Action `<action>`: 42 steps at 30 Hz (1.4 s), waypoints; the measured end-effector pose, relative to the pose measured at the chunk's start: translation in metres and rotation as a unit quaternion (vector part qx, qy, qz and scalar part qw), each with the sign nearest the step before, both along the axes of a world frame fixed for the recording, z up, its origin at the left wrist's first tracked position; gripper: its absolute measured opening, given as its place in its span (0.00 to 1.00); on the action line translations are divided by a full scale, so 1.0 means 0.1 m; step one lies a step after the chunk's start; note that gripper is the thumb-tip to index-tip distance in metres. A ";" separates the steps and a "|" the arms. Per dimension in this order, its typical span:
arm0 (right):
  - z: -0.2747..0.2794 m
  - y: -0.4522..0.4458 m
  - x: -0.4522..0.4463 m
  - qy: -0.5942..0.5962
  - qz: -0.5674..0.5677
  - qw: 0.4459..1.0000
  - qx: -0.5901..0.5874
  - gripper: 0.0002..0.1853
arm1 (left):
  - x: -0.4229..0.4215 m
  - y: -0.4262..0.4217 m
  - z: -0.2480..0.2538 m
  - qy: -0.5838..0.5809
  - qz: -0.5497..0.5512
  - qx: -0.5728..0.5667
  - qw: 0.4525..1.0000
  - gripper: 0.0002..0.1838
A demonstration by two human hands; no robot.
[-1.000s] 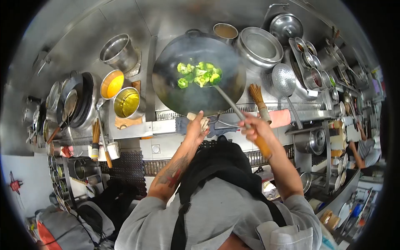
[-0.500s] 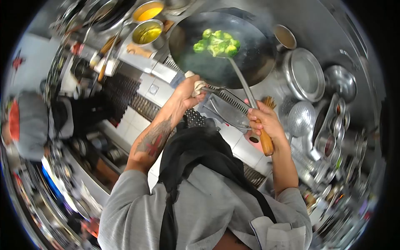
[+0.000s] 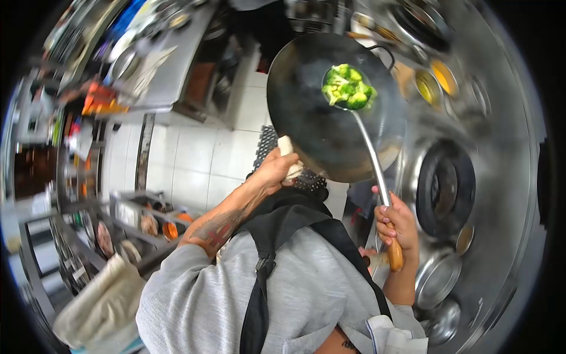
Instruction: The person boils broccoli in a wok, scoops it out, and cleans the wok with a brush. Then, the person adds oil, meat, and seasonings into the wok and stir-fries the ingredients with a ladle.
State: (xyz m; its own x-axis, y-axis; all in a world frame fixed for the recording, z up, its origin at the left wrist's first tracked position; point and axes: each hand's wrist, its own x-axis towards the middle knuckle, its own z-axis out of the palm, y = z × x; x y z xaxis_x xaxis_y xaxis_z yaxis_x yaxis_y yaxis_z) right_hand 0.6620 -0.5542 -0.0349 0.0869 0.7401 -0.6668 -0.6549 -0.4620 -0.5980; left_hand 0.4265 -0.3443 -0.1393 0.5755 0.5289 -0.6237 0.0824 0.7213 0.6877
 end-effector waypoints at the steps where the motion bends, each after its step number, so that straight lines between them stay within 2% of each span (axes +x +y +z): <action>1: -0.03 0.19 -0.11 0.014 0.039 0.999 -0.003 0.24 | -0.27 -0.02 0.04 -0.002 0.058 0.015 0.998 0.09; 5: -0.01 1.10 -0.61 0.046 0.196 0.979 -0.022 0.23 | -1.45 -0.06 0.01 0.032 0.202 0.001 0.979 0.09; 7: 0.00 1.59 -0.92 0.144 0.243 0.959 -0.015 0.24 | -1.98 -0.13 0.08 0.038 0.268 0.010 0.963 0.09; 8: 0.01 1.83 -1.05 0.137 0.273 0.952 -0.014 0.24 | -2.18 -0.19 0.11 0.031 0.297 0.014 0.954 0.09; 10: -0.02 2.34 -1.32 0.271 0.276 0.922 -0.018 0.24 | -2.51 -0.30 0.14 0.049 0.392 0.002 0.919 0.10; 12: -0.01 2.91 -1.71 0.367 0.271 0.890 -0.012 0.25 | -2.87 -0.34 0.07 0.056 0.433 0.004 0.899 0.11; 15: -0.08 3.93 -2.23 0.390 0.342 0.855 0.027 0.23 | -3.20 -0.41 0.03 0.032 0.526 0.020 0.849 0.13; 18: -0.01 5.00 -2.88 0.297 0.410 0.860 0.063 0.18 | -3.41 -0.52 0.00 0.011 0.586 0.012 0.810 0.10; 20: 0.00 5.63 -3.33 0.102 0.432 0.887 0.129 0.14 | -3.48 -0.58 -0.01 -0.012 0.610 0.014 0.792 0.09; 22: 0.02 6.08 -3.79 -0.124 0.456 0.866 0.164 0.11 | -3.46 -0.61 0.00 -0.015 0.666 -0.014 0.746 0.06; 23: -0.20 6.48 -3.91 -0.201 0.485 0.828 0.200 0.08 | -3.43 -0.61 0.02 -0.019 0.693 -0.024 0.720 0.05; 24: -0.29 6.70 -4.06 -0.197 0.495 0.822 0.200 0.08 | -3.41 -0.60 0.02 -0.018 0.702 -0.026 0.712 0.05; 25: -0.37 6.86 -4.19 -0.396 0.504 0.725 0.254 0.10 | -3.41 -0.60 0.00 -0.024 0.710 -0.035 0.702 0.05; 26: -0.48 7.00 -4.27 -0.572 0.487 0.589 0.298 0.13 | -3.37 -0.59 0.00 -0.029 0.719 -0.045 0.693 0.06; 27: -0.69 7.20 -4.29 -0.568 0.498 0.583 0.299 0.13 | -3.31 -0.53 0.04 -0.028 0.730 -0.042 0.681 0.07; 29: -1.05 7.60 -4.28 -0.755 0.367 0.297 0.455 0.22 | -3.19 -0.47 0.02 -0.003 0.754 -0.075 0.653 0.08; 30: -1.10 7.61 -4.30 -0.756 0.366 0.292 0.457 0.22 | -3.16 -0.44 -0.02 0.005 0.765 -0.092 0.637 0.09; 33: -1.26 7.67 -4.16 -0.772 0.394 0.244 0.435 0.30 | -3.08 -0.33 -0.10 -0.034 0.790 -0.074 0.608 0.08; 37: -1.28 7.66 -3.72 -0.762 0.406 0.259 0.434 0.31 | -2.98 -0.19 -0.25 -0.053 0.808 -0.072 0.583 0.06; 39: -1.15 7.59 -3.57 -0.765 0.421 0.242 0.424 0.32 | -3.01 -0.14 -0.28 -0.064 0.803 -0.068 0.589 0.06; 42: -1.03 7.46 -3.30 -0.766 0.425 0.251 0.412 0.31 | -3.01 -0.04 -0.30 -0.067 0.799 -0.064 0.594 0.05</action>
